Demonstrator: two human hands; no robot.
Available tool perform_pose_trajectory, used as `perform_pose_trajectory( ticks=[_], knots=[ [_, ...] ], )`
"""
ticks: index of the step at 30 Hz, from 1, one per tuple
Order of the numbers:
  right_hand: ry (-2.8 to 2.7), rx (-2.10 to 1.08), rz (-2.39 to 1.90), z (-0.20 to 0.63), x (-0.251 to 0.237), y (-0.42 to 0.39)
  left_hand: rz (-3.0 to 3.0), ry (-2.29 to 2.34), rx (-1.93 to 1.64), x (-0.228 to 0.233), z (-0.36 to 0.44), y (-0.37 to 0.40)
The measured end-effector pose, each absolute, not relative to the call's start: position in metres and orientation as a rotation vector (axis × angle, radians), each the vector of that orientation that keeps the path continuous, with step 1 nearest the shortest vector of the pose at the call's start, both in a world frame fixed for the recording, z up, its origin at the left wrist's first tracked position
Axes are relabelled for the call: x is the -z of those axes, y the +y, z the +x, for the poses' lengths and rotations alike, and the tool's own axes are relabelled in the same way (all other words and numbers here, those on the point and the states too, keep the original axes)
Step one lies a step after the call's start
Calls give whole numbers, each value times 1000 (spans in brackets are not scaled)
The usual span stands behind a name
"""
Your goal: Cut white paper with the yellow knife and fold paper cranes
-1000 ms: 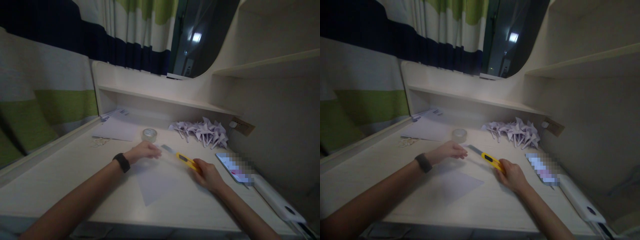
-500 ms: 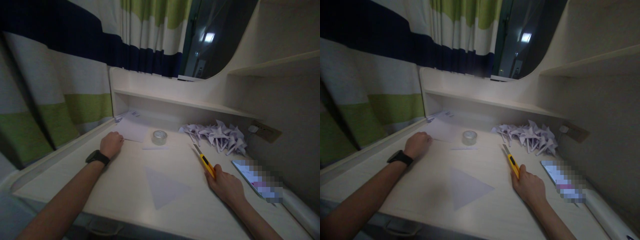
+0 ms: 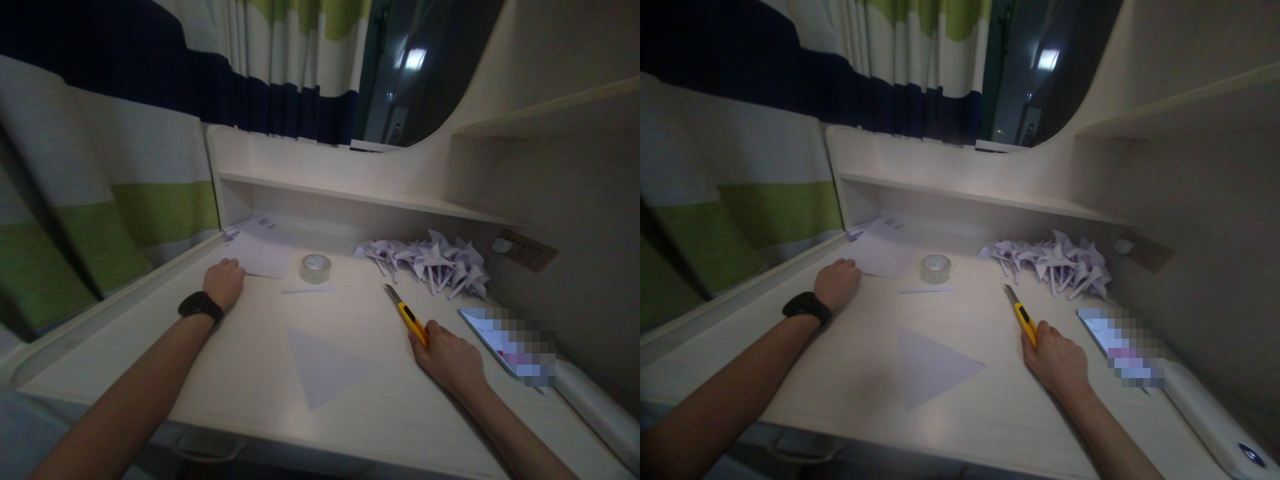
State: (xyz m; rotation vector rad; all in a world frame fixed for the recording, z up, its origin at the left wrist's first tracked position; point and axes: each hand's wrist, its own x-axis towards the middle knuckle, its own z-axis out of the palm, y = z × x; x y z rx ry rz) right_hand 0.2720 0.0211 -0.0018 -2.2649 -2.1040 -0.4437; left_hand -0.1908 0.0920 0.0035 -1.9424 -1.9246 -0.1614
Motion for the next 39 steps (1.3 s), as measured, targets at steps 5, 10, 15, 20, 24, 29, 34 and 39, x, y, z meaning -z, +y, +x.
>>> perform_pose_trajectory(
  ticks=[5, 10, 15, 20, 24, 29, 34, 39],
  knots=[
    [-2099, 437, -2280, 272, 2, 22, -1871, -1978, 110, -1, -189, 99],
    [-2099, 444, -2270, 273, 2, 22, -1840, -1955, 76, 0, -190, 99],
    [-2099, 465, -2258, 274, 5, 22, -1847, -1977, 59, -3, -187, 98],
    [-2094, 475, -2249, 273, 4, 22, -1891, -1983, 5, -12, -180, 101],
    [-2093, 449, -2258, 272, 2, 21, -1897, -1993, -35, -19, -177, 104],
    [-2095, 432, -2258, 272, 2, 21, -1879, -2066, -83, -26, -174, 98],
    [-2098, 449, -2219, 275, 7, 22, -1933, -2022, -105, -38, -167, 70],
    [-2069, 491, -2131, 281, 5, 21, -2169, -1712, 67, -41, -149, 42]
  ],
)
